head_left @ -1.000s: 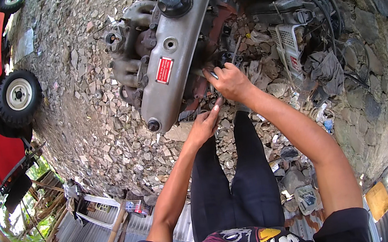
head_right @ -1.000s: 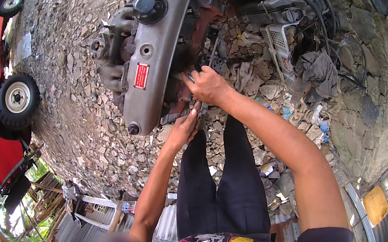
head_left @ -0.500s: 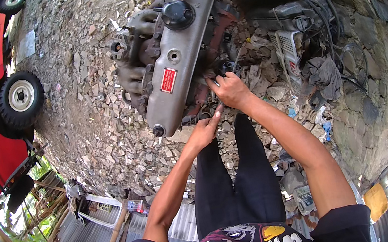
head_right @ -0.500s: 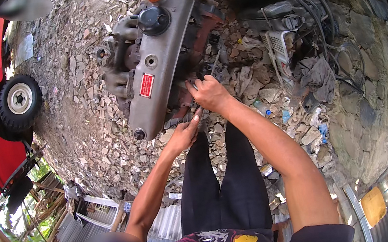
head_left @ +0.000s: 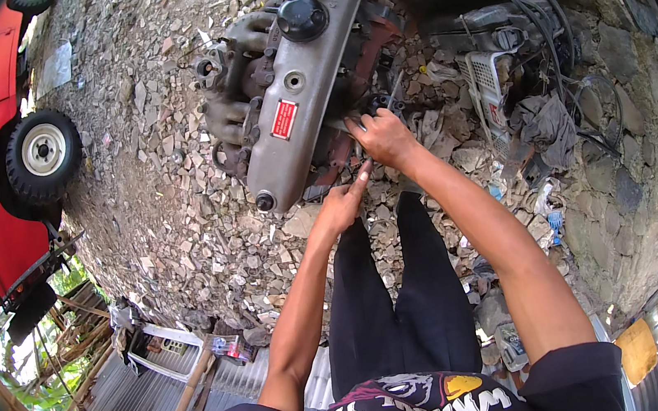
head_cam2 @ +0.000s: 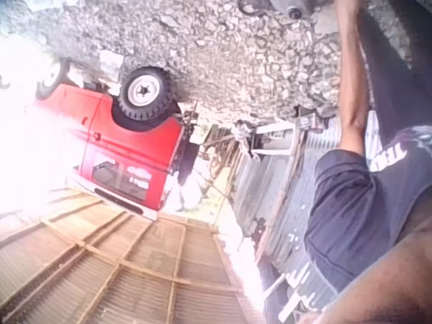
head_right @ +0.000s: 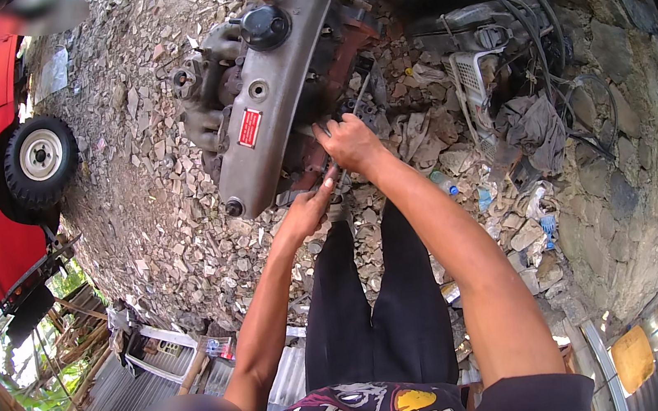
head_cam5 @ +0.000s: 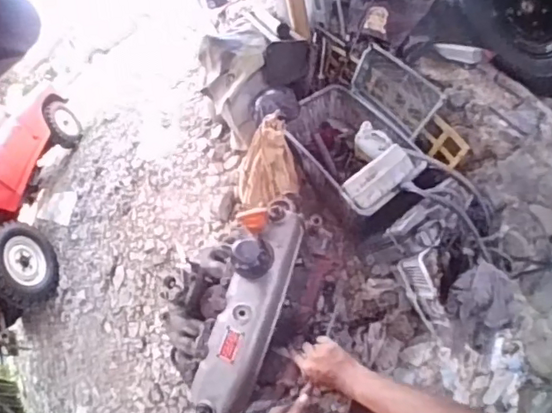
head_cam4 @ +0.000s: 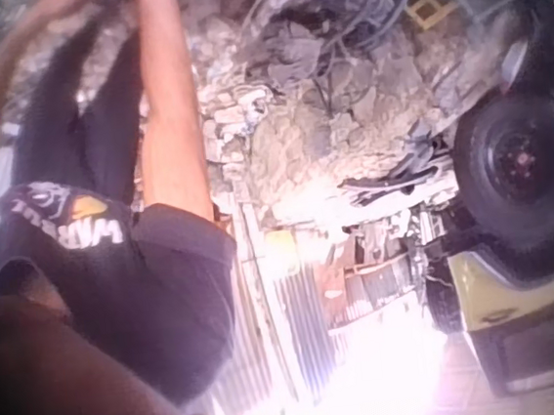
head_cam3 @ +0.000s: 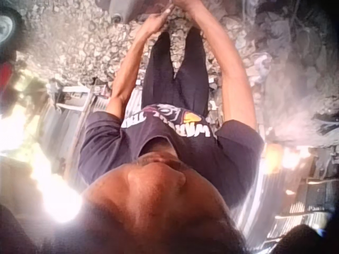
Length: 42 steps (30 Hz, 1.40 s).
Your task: The person cleans a spark plug by pouring liquid on it from a plastic bottle and wiping it with a cloth, while working on an engine block sitting on the ground.
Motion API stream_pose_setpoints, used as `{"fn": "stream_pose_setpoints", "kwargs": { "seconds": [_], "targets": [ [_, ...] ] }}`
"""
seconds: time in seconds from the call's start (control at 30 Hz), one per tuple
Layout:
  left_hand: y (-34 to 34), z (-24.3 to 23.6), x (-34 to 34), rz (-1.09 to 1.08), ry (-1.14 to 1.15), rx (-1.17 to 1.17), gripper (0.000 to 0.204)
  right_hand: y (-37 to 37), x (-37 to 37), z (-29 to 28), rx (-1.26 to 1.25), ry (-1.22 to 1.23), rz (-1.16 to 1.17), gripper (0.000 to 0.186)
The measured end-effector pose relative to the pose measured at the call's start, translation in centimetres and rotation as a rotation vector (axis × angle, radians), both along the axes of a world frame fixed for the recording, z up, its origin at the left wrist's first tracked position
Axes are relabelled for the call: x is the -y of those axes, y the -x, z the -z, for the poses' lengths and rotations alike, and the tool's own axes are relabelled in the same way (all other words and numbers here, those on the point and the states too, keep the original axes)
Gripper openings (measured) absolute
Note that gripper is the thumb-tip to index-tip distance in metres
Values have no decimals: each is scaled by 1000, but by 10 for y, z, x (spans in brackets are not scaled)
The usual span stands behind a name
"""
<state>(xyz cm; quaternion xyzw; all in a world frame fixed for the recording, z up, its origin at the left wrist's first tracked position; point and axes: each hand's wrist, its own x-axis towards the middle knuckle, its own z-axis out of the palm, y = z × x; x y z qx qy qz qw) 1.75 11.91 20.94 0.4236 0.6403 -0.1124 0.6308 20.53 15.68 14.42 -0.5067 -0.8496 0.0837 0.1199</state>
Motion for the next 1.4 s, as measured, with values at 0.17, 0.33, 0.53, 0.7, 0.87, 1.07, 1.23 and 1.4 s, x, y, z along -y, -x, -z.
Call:
{"fn": "stream_pose_setpoints", "kwargs": {
  "seconds": [0.17,0.33,0.53,0.7,0.87,1.07,1.23,1.4],
  "targets": [
    [4,5,11,-56,-64,79,72,0,2,5,7,-72,-66,39],
    [13,15,30,-11,-531,213,66,-12,-4,-3,93,-152,-224,38],
    [27,17,56,-124,-539,139,61,-29,-1,-4,193,-200,-303,39],
    [63,21,85,-260,-573,141,65,-68,22,-42,226,-180,-357,40],
    [91,28,94,-289,-273,269,73,-48,101,-60,-15,-10,-48,44],
    [68,35,87,-222,23,543,85,42,184,-52,-787,179,534,31],
    [38,31,76,-612,-23,760,71,111,193,-36,-1294,292,855,35],
    [47,47,65,-615,-141,679,50,129,192,-33,-1171,345,1036,38]
  ]
}}
